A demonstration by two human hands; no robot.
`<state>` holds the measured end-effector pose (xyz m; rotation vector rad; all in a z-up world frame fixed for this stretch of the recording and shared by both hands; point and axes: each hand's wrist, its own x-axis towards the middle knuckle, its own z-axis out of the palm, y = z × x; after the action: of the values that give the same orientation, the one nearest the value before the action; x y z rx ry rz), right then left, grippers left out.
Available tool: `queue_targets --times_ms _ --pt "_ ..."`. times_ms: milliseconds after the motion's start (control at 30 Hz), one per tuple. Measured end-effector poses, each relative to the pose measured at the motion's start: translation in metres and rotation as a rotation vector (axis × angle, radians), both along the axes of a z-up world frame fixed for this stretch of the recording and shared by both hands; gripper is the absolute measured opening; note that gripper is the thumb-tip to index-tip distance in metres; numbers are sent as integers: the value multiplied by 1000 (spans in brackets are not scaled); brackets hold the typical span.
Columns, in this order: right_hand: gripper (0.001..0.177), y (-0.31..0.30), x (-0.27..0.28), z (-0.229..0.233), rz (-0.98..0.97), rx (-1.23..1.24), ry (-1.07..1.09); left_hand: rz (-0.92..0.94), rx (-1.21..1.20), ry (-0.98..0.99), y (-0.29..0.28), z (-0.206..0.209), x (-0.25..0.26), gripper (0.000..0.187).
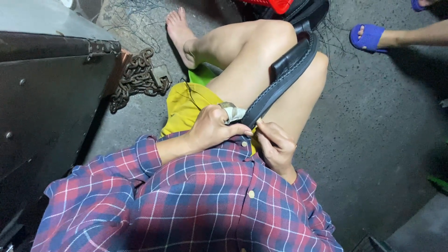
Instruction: Hand-stitching the sole of a black shoe using a hook-needle and thread in a workshop.
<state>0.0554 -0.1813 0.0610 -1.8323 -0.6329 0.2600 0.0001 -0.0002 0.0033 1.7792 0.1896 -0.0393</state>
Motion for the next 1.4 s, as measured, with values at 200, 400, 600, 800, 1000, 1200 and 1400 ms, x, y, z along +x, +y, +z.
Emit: queue_targets --times_ms 200,400,600,800,1000,1200,1400 --pt "20 6 2 5 -61 -41 12 -14 -46 -22 3 2 4 39" --pt "18 14 6 16 -78 -101 6 -22 -55 -56 13 31 20 38" --pt "17 12 12 9 -93 -93 -8 -23 52 -79 9 27 31 57" --pt "14 -5 -8 13 -79 -148 -94 -315 248 94 10 36 18 49" --pt "17 -21 -21 7 -48 -122 -73 -208 112 -50 11 15 -2 38" --pt "22 -26 -29 6 -54 -102 -127 -212 404 23 22 14 1 36" --pt "21 -31 -12 3 -175 -207 -133 -346 449 -40 38 17 18 17"
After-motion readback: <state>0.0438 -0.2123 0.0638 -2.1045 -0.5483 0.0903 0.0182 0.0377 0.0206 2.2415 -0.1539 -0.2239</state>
